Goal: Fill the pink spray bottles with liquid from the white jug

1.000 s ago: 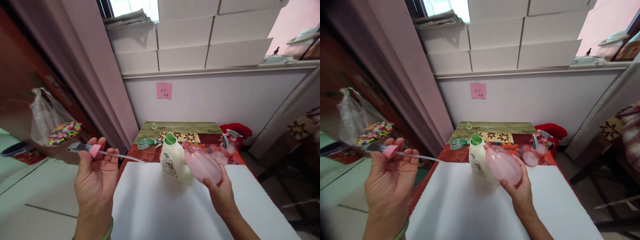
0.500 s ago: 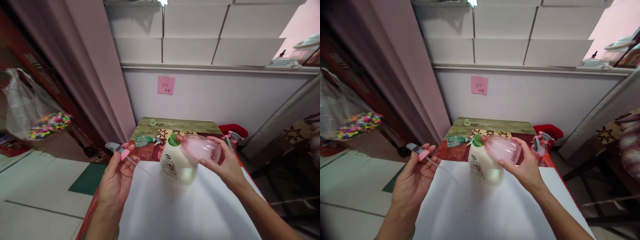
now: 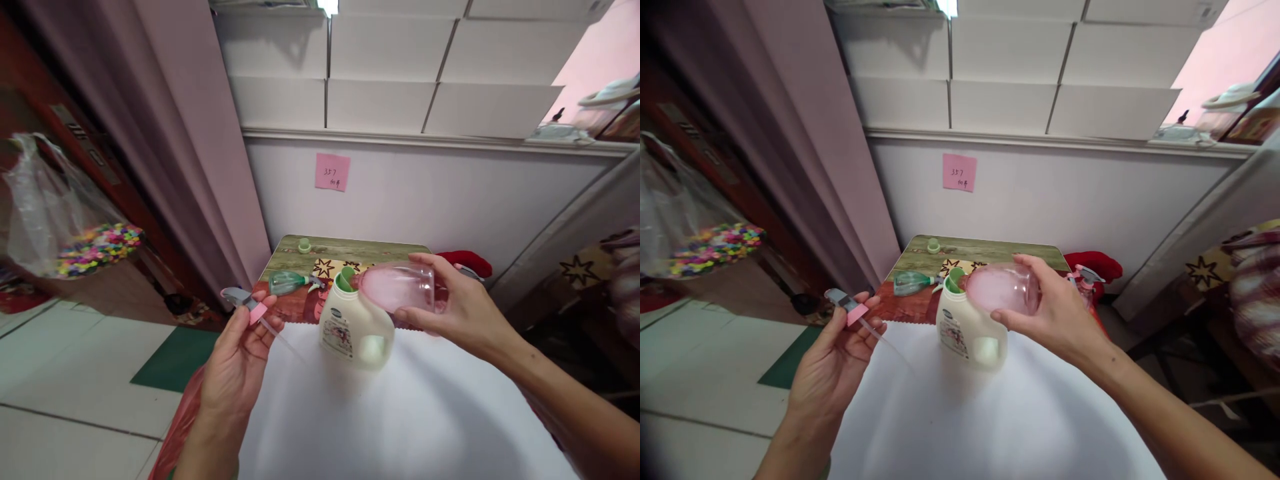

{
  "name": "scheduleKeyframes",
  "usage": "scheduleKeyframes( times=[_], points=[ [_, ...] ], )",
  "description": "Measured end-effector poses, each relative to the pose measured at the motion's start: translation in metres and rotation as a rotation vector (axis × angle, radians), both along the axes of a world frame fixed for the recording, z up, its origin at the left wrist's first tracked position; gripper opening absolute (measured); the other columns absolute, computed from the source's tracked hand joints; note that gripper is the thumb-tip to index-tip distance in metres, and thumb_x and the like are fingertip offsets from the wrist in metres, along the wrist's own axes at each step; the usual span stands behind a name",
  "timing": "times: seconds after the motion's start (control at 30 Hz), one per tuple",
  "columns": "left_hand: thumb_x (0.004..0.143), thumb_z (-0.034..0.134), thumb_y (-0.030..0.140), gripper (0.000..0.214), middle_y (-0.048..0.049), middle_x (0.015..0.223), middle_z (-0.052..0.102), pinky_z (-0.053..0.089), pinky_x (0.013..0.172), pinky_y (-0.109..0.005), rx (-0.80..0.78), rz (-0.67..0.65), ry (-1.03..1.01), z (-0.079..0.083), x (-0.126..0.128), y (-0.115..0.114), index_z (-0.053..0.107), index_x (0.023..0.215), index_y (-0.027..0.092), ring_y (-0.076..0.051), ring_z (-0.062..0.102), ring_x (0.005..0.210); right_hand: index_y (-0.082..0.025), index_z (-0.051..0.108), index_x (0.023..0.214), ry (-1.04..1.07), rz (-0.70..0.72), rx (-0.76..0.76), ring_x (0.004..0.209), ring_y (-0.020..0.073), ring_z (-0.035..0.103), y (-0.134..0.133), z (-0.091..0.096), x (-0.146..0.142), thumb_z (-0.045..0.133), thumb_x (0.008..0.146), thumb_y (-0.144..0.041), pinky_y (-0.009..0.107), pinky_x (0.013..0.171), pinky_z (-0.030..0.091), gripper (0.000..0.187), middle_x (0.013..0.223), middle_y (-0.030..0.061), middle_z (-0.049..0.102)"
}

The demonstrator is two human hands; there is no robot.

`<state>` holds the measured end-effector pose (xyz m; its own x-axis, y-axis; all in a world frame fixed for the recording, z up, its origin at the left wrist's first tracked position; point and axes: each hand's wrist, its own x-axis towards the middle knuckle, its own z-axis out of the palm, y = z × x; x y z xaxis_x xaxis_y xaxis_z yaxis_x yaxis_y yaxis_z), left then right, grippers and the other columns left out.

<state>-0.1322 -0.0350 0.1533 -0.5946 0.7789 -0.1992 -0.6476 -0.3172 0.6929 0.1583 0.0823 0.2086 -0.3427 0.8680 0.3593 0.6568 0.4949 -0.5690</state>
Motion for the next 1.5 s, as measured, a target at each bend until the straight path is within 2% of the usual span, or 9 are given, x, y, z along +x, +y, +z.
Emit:
scheduleKeyframes(
  times=[0.2, 0.3, 0.47, 0.9, 1.17, 1.5],
  points=[
    [0.095, 0.059, 0.026, 0.022, -0.0102, 0.103, 0.077, 0.063, 0.068, -0.026, -0.023, 0.015, -0.012, 0.001, -0.001, -0.002, 0.075, 0.105, 0.014, -0.014, 0.069, 0.067, -0.022, 0.056, 0.134, -0.112, -0.005, 0.061, 0.07, 0.0249, 0.067, 0.003, 0.022, -0.007, 0.08, 0.064, -0.061, 0.033, 0.057, 0.049, 0.084, 0.087, 0.0061, 0.072],
    [0.096, 0.057, 0.025, 0.024, -0.0113, 0.104, 0.077, 0.063, 0.068, -0.026, -0.024, 0.008, -0.012, 0.001, -0.001, -0.003, 0.075, 0.106, 0.012, -0.014, 0.069, 0.067, -0.022, 0.056, 0.13, -0.138, 0.008, 0.089, 0.065, 0.0232, 0.065, 0.006, 0.029, -0.009, 0.08, 0.063, -0.062, 0.031, 0.055, 0.045, 0.081, 0.08, 0.0035, 0.07],
    [0.097, 0.055, 0.024, 0.025, -0.0113, 0.105, 0.077, 0.063, 0.068, -0.026, -0.021, -0.001, -0.011, 0.002, -0.001, -0.003, 0.075, 0.107, 0.011, -0.013, 0.069, 0.067, -0.022, 0.057, 0.124, -0.173, 0.083, 0.106, 0.072, 0.0246, 0.067, 0.012, 0.042, -0.014, 0.077, 0.067, -0.06, 0.033, 0.062, 0.048, 0.072, 0.087, 0.0052, 0.071],
    [0.098, 0.055, 0.027, 0.026, -0.0133, 0.105, 0.078, 0.062, 0.066, -0.025, -0.071, 0.017, 0.023, 0.001, -0.003, -0.006, 0.074, 0.105, 0.01, -0.013, 0.069, 0.063, -0.02, 0.058, 0.13, -0.384, 0.167, 0.103, 0.085, 0.0279, 0.069, 0.017, 0.08, -0.034, 0.07, 0.074, -0.063, 0.034, 0.07, 0.049, 0.071, 0.1, 0.0087, 0.073],
    [0.1, 0.052, 0.025, 0.028, -0.0149, 0.109, 0.077, 0.063, 0.067, -0.026, -0.085, 0.019, 0.047, 0.0, -0.004, -0.008, 0.073, 0.109, 0.009, -0.014, 0.07, 0.064, -0.021, 0.062, 0.128, -0.42, 0.209, 0.123, 0.088, 0.0282, 0.07, 0.02, 0.09, -0.042, 0.074, 0.074, -0.06, 0.034, 0.071, 0.05, 0.068, 0.105, 0.009, 0.074],
    [0.097, 0.055, 0.018, 0.027, -0.0185, 0.123, 0.073, 0.064, 0.078, -0.031, -0.093, -0.033, 0.082, 0.001, -0.005, -0.008, 0.072, 0.115, 0.009, -0.017, 0.073, 0.075, -0.021, 0.063, 0.129, -0.416, 0.243, 0.161, 0.089, 0.0285, 0.07, 0.02, 0.096, -0.05, 0.077, 0.071, -0.062, 0.036, 0.073, 0.052, 0.073, 0.109, 0.0105, 0.074]
  ],
)
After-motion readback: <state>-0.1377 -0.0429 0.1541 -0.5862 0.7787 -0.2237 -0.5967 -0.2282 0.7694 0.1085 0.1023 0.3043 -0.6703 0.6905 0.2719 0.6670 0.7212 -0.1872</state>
